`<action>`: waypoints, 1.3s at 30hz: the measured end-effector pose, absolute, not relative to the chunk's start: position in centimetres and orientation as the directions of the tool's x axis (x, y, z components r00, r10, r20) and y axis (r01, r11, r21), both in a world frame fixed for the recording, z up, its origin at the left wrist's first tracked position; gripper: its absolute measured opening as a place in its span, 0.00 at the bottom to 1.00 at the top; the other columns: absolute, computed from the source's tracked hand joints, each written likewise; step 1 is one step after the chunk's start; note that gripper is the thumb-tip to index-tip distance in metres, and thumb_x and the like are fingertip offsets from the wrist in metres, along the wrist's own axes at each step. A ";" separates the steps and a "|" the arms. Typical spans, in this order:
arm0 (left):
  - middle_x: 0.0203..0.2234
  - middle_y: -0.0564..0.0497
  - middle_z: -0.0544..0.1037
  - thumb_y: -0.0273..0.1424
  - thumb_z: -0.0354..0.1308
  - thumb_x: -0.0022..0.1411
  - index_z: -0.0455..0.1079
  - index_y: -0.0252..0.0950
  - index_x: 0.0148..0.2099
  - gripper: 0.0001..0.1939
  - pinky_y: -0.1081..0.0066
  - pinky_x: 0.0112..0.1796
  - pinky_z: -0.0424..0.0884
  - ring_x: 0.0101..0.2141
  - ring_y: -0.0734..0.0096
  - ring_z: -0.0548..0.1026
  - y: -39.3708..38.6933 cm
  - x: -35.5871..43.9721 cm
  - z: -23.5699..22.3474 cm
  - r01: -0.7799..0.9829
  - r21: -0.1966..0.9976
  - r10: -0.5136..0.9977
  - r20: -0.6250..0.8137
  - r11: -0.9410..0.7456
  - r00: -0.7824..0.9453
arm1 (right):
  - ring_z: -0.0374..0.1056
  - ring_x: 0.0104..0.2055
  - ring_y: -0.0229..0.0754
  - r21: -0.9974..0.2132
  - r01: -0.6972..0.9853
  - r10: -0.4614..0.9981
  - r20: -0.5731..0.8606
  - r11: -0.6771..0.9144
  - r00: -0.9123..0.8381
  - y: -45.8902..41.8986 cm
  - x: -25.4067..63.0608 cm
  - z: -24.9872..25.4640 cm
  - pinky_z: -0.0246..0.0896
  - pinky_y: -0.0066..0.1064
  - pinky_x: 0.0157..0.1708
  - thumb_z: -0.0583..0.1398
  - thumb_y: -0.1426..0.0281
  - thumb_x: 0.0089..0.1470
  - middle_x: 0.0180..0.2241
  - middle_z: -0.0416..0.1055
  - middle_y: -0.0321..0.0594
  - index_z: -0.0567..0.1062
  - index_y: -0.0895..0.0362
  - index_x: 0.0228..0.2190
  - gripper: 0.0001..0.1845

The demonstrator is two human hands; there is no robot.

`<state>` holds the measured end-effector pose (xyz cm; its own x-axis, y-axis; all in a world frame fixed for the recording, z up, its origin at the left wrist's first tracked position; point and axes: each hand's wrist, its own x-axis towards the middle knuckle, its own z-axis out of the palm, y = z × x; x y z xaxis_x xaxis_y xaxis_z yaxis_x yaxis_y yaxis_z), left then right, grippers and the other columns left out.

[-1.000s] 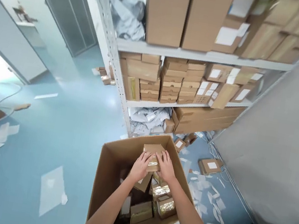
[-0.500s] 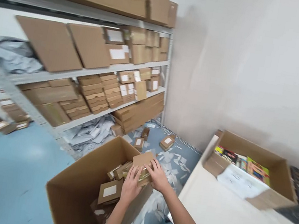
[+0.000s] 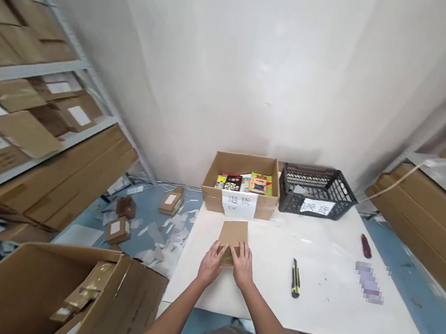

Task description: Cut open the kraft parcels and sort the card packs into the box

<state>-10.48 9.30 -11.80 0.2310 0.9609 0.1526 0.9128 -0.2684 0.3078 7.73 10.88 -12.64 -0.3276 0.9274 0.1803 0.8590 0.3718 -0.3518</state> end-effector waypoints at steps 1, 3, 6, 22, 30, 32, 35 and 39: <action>0.71 0.44 0.58 0.19 0.58 0.52 0.49 0.48 0.75 0.50 0.52 0.63 0.65 0.70 0.52 0.57 9.3 -9.0 -12.5 0.901 0.340 0.962 0.056 -0.269 0.267 | 0.39 0.75 0.65 -0.360 0.879 0.950 0.117 0.312 -0.290 10.1 9.4 -14.2 0.46 0.63 0.66 0.60 0.80 0.49 0.73 0.49 0.48 0.57 0.43 0.70 0.50; 0.70 0.44 0.59 0.20 0.59 0.50 0.53 0.46 0.74 0.50 0.55 0.63 0.65 0.69 0.53 0.59 8.8 -6.7 -13.8 0.888 0.400 0.932 -0.173 -0.228 0.318 | 0.39 0.75 0.65 -0.356 0.904 0.964 -0.033 0.236 -0.264 8.5 12.4 -16.9 0.46 0.66 0.64 0.61 0.81 0.45 0.73 0.48 0.49 0.57 0.43 0.70 0.53; 0.72 0.44 0.57 0.21 0.60 0.49 0.53 0.45 0.74 0.50 0.58 0.63 0.64 0.69 0.54 0.59 7.4 -5.0 -15.6 0.889 0.443 0.879 -0.369 -0.119 0.301 | 0.36 0.76 0.60 -0.368 0.890 0.933 -0.128 0.269 -0.336 6.9 15.4 -19.1 0.42 0.65 0.66 0.61 0.82 0.42 0.75 0.42 0.46 0.56 0.43 0.70 0.56; 0.72 0.49 0.59 0.23 0.56 0.53 0.38 0.47 0.77 0.54 0.52 0.64 0.61 0.69 0.53 0.58 9.7 -2.6 -12.5 0.818 0.552 0.983 0.020 -0.161 0.180 | 0.61 0.67 0.53 -0.830 0.549 0.994 0.047 0.093 -0.097 11.0 17.2 -21.8 0.61 0.49 0.63 0.60 0.65 0.55 0.66 0.62 0.47 0.52 0.46 0.71 0.45; 0.75 0.47 0.44 0.25 0.58 0.56 0.46 0.47 0.76 0.48 0.51 0.61 0.64 0.70 0.46 0.55 11.3 -2.7 -13.4 0.843 0.475 0.871 -0.267 -0.253 0.412 | 0.68 0.62 0.54 -0.777 0.625 0.991 -0.129 -0.078 -0.036 9.0 18.0 -23.0 0.66 0.51 0.58 0.59 0.64 0.54 0.64 0.65 0.50 0.49 0.53 0.72 0.48; 0.76 0.49 0.42 0.23 0.54 0.59 0.47 0.48 0.76 0.45 0.55 0.60 0.66 0.69 0.51 0.57 11.1 -3.1 -14.4 0.816 0.531 0.874 -0.256 -0.230 0.413 | 0.69 0.61 0.51 -0.763 0.640 0.991 -0.131 -0.085 -0.023 8.7 17.3 -22.9 0.68 0.48 0.56 0.58 0.68 0.53 0.65 0.64 0.48 0.43 0.52 0.73 0.51; 0.76 0.48 0.42 0.23 0.54 0.60 0.47 0.46 0.76 0.44 0.59 0.61 0.66 0.71 0.57 0.55 11.1 -3.9 -15.8 0.722 0.682 0.927 -0.188 -0.115 0.325 | 0.65 0.65 0.51 -0.759 0.640 0.993 -0.107 -0.119 0.058 8.9 16.6 -22.2 0.66 0.47 0.58 0.58 0.69 0.52 0.67 0.61 0.47 0.41 0.51 0.73 0.52; 0.70 0.44 0.62 0.27 0.55 0.63 0.40 0.40 0.77 0.45 0.60 0.61 0.67 0.66 0.61 0.65 12.3 -4.1 -16.5 0.510 0.857 0.947 -0.221 0.074 0.234 | 0.66 0.64 0.54 -0.836 0.521 0.985 -0.147 -0.171 0.087 10.1 16.3 -19.7 0.67 0.50 0.57 0.59 0.67 0.52 0.66 0.64 0.46 0.46 0.49 0.72 0.50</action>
<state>-4.11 12.32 -16.46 0.2340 0.9469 -0.2206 0.5101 0.0736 0.8570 16.30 10.09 -19.75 0.0866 0.9853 -0.1473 0.5208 -0.1708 -0.8364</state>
